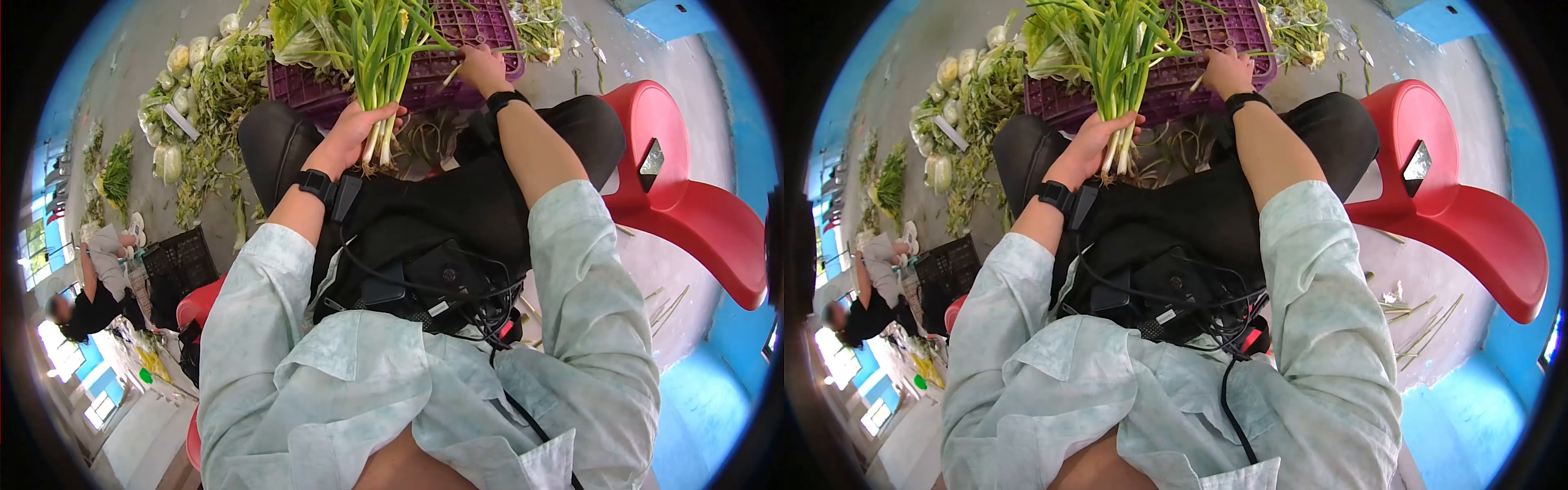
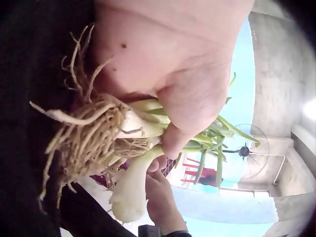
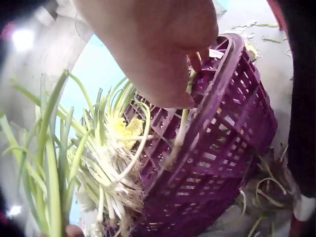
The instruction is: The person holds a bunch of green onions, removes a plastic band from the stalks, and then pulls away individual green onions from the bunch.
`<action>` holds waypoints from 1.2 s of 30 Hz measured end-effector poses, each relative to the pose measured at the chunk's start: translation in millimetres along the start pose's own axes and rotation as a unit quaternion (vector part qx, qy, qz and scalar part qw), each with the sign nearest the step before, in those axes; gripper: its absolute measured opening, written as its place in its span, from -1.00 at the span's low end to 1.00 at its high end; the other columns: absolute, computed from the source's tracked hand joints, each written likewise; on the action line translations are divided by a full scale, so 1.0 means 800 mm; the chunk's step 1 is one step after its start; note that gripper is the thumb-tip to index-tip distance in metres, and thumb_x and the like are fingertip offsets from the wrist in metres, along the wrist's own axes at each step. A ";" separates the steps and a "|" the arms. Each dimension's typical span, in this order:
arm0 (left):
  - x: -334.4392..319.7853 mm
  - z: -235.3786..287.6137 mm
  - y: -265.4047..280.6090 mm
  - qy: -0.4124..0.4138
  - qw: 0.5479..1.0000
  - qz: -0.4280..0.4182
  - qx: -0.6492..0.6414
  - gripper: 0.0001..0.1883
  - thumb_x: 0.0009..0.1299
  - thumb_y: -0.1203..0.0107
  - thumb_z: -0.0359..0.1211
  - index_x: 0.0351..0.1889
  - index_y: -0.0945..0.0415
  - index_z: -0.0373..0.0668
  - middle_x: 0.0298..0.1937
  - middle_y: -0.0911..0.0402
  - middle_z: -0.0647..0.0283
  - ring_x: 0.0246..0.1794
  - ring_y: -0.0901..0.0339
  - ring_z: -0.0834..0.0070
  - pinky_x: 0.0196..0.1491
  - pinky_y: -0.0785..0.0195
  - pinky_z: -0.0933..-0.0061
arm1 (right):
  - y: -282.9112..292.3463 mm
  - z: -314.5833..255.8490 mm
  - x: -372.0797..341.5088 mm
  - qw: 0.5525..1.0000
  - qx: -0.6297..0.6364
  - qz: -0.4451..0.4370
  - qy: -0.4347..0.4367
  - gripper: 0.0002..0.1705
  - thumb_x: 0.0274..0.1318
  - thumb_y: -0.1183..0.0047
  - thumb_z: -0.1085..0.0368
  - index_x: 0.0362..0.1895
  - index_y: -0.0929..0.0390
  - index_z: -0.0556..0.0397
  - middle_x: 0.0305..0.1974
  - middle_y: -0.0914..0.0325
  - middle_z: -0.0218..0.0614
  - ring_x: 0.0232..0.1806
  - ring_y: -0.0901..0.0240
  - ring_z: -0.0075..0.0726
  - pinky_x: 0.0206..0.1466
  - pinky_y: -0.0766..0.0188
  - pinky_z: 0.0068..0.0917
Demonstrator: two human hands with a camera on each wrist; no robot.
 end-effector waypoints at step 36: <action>-0.003 0.016 -0.002 -0.059 0.996 -0.019 -0.065 -0.63 0.51 -0.21 -0.33 0.24 -0.48 -0.18 0.02 -0.67 0.23 0.01 -0.67 0.41 0.06 -0.60 0.34 | 0.089 -0.137 -0.063 0.899 0.401 0.038 0.172 -0.08 -0.17 -0.50 0.13 0.25 -0.33 0.21 -0.14 -0.66 -0.03 -0.09 -0.66 0.03 0.03 -0.57 -0.21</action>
Point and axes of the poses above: each hand's wrist, its own x-axis towards the middle knuckle, its own y-axis out of the back of the hand, z = x × y, the point moved 7 cm from there along x, towards the middle knuckle
